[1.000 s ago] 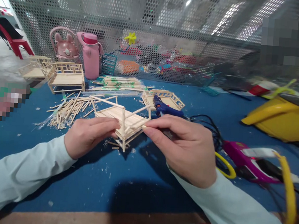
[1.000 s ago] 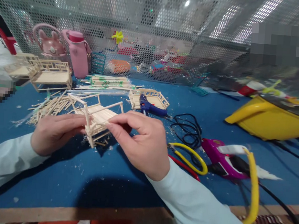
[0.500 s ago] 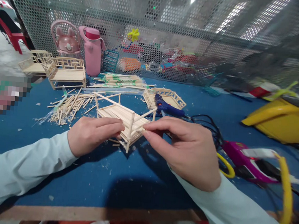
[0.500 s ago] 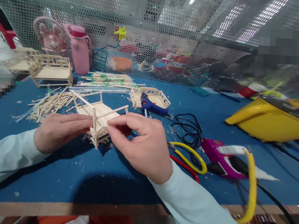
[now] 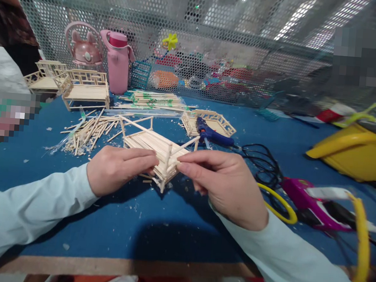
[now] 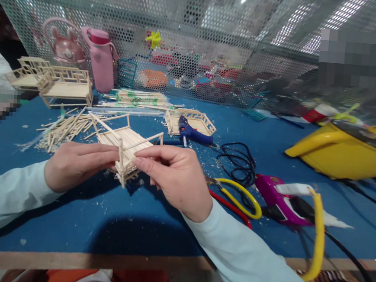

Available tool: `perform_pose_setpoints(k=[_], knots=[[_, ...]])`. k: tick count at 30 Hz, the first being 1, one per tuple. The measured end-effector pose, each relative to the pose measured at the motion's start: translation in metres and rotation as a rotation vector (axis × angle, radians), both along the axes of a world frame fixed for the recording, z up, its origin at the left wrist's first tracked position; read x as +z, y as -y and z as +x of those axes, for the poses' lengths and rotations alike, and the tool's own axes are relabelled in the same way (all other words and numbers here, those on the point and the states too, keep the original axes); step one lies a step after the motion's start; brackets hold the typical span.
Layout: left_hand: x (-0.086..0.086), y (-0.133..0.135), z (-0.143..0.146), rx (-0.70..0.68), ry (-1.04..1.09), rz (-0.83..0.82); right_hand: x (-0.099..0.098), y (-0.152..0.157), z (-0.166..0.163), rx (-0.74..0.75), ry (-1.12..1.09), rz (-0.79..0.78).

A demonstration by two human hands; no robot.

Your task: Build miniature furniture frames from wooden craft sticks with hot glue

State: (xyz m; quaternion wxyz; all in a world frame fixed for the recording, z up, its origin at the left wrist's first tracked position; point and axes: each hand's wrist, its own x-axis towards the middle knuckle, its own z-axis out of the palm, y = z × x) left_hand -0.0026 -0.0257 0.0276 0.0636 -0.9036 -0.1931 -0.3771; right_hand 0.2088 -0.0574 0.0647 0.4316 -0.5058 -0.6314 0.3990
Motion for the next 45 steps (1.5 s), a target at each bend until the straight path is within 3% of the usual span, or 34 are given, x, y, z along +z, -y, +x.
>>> perform_pose_setpoints(k=[7,13,18,28,39,45], knots=[[-0.0041,-0.0017,-0.0002,-0.013,0.009,0.014,-0.0045,-0.0036,-0.0017,0.008,-0.161,-0.216],[-0.0039,-0.001,-0.0002,-0.011,0.003,0.005,-0.0023,-0.002,-0.0034,0.027,-0.143,-0.202],[-0.0042,0.0003,-0.0004,0.015,-0.011,-0.04,0.0,-0.0003,-0.0024,0.026,-0.017,-0.081],[-0.0018,-0.0008,-0.001,-0.025,-0.001,0.045,0.0018,0.0034,0.0019,0.041,0.32,0.342],[-0.0057,-0.0029,-0.0002,-0.037,0.041,0.09,-0.0015,0.003,0.0046,0.16,0.377,0.651],[-0.0053,-0.0027,0.0005,-0.004,0.039,0.116,-0.0033,0.0012,0.0027,0.222,0.335,0.662]])
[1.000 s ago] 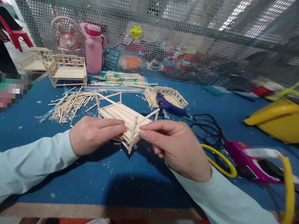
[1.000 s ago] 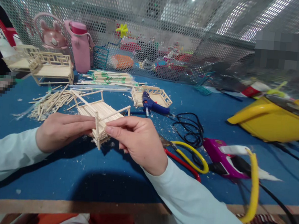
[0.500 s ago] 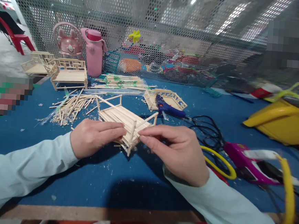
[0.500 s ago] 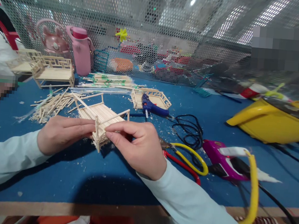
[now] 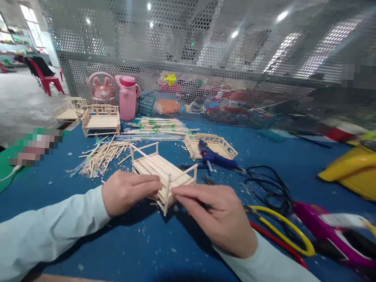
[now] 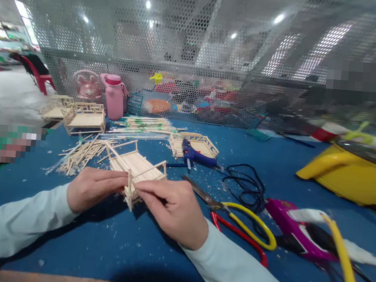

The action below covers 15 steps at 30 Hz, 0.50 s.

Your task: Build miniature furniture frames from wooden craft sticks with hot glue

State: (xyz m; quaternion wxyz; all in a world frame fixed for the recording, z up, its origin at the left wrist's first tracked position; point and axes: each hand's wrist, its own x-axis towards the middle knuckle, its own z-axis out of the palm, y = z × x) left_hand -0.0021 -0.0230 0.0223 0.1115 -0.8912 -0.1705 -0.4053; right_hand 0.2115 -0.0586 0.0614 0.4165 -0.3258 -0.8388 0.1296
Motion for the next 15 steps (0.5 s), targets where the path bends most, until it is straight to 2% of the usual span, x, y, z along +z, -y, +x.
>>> perform_pose_setpoints(k=[10,13,15], knots=[[-0.0049,-0.0018,-0.002,0.014,0.009,0.038,-0.0022,-0.0011,-0.0009,-0.009,-0.136,-0.355],[-0.0055,-0.0019,-0.0033,0.002,0.0,0.027,-0.0038,0.0007,0.0003,-0.023,-0.137,-0.337],[-0.0057,-0.0027,-0.0048,0.002,-0.003,0.021,-0.0045,0.0001,0.0034,-0.11,-0.176,-0.231]])
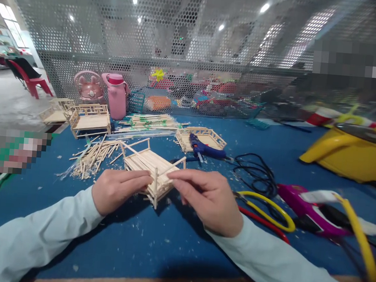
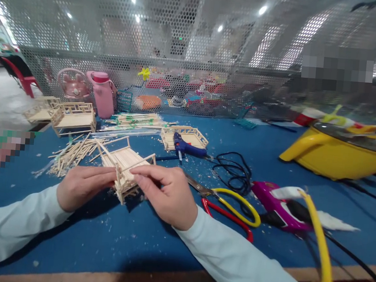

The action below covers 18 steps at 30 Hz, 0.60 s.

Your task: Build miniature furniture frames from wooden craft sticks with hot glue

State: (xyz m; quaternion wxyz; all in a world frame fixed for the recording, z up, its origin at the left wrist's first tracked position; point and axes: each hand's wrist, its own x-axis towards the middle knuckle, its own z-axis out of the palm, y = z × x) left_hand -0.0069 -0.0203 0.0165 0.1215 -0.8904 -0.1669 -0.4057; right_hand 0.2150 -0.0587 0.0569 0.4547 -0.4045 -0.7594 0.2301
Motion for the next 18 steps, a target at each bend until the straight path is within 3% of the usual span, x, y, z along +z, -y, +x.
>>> perform_pose_setpoints(k=[4,11,14,18], knots=[[0.0,-0.006,-0.004,-0.002,0.011,-0.023,-0.003,-0.011,0.01,-0.197,-0.069,0.141],[-0.004,-0.03,-0.013,-0.07,0.102,-0.217,-0.02,-0.035,0.016,0.142,0.15,-0.073],[-0.006,-0.033,-0.017,-0.069,0.127,-0.356,-0.023,-0.035,0.013,0.142,0.136,-0.06],[0.002,-0.017,-0.022,0.068,0.334,-0.689,-0.017,-0.025,0.006,0.061,0.113,-0.094]])
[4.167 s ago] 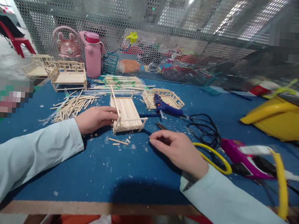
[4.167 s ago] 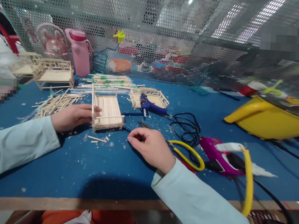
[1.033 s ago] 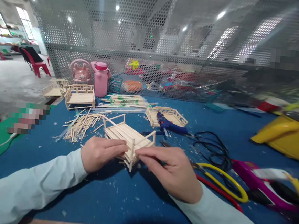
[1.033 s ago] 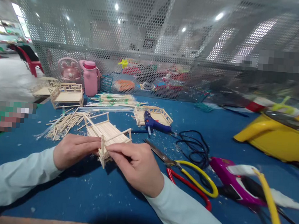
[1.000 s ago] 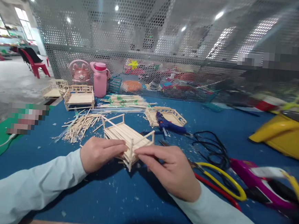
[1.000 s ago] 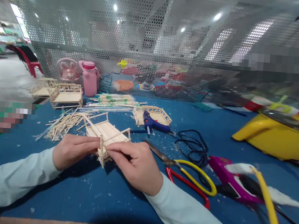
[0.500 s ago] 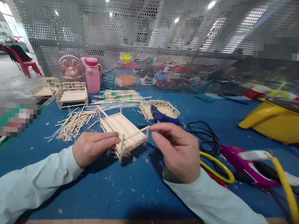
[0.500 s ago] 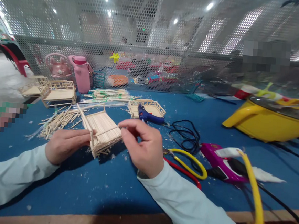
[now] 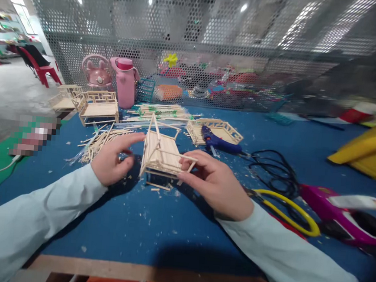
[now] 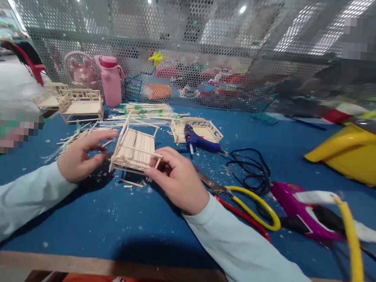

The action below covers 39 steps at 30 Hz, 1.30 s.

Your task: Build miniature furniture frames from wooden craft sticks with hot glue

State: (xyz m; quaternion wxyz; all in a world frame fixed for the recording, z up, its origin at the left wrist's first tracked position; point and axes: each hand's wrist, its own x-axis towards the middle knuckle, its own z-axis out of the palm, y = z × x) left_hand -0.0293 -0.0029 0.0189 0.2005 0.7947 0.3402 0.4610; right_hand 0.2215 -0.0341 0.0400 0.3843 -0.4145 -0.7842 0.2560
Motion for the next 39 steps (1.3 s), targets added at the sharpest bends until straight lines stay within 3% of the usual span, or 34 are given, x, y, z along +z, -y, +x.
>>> perform_pose_setpoints(k=[2,5,9,22,30,39], knots=[[0.007,0.012,0.0,0.044,0.212,-0.193,0.004,0.006,-0.003,-0.051,-0.001,-0.035],[0.012,0.026,0.007,-0.073,0.486,-0.418,0.009,0.013,-0.007,-0.085,0.088,-0.002],[0.007,0.032,0.021,-0.181,0.556,-0.53,0.007,0.017,-0.011,-0.07,0.235,0.115],[-0.006,0.03,0.02,-0.209,0.301,-0.402,-0.002,0.018,-0.013,-0.061,0.306,0.155],[-0.007,0.031,0.023,-0.122,0.289,-0.356,-0.004,0.018,-0.013,-0.048,0.312,0.171],[-0.008,0.034,0.022,-0.165,0.302,-0.404,-0.003,0.019,-0.012,-0.042,0.323,0.171]])
